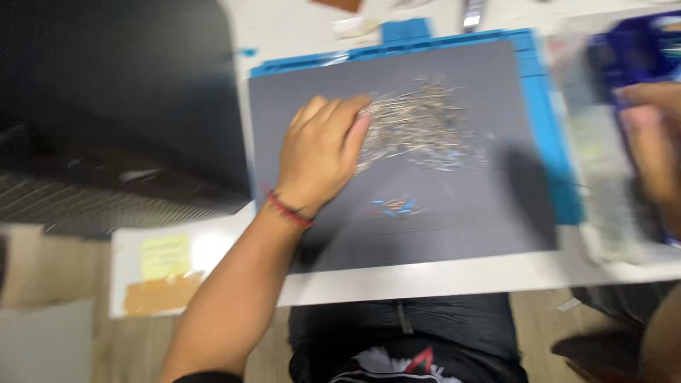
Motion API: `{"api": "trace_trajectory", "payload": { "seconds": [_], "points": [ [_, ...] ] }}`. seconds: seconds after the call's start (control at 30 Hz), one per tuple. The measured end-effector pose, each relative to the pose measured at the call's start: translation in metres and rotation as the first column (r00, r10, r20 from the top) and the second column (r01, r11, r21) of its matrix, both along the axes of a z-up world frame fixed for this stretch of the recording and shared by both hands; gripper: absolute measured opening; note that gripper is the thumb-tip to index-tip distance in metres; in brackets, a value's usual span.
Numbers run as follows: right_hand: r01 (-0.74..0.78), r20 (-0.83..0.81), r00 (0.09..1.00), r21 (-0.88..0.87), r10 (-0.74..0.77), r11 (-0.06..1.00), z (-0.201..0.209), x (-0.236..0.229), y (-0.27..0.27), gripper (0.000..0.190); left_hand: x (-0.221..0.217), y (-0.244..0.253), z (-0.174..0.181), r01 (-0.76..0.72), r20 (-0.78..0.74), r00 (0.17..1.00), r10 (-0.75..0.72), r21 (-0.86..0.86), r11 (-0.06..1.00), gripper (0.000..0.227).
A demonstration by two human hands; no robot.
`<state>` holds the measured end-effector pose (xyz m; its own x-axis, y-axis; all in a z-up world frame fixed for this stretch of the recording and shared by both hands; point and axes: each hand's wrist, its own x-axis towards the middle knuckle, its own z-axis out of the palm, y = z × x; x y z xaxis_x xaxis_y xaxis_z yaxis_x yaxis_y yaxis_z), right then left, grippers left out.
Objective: The person sorts a pile of resistors on a gray mat, picking them up one by one and placing them into a blue compartmentalized box. The hands repeatedly reach for the pile, select a resistor, and deposit it into the box.
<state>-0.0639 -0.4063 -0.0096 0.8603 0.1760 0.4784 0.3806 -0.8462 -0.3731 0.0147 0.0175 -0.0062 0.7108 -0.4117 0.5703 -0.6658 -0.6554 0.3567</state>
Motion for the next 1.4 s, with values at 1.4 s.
{"api": "trace_trajectory", "payload": {
  "seconds": [1.4],
  "points": [
    [-0.455,-0.134,0.882,0.001,0.451,0.891,-0.008,0.068,0.192,0.013,-0.013,0.035,-0.02,-0.164,0.003,0.981,0.195,0.553,0.817,0.005]
  ]
}}
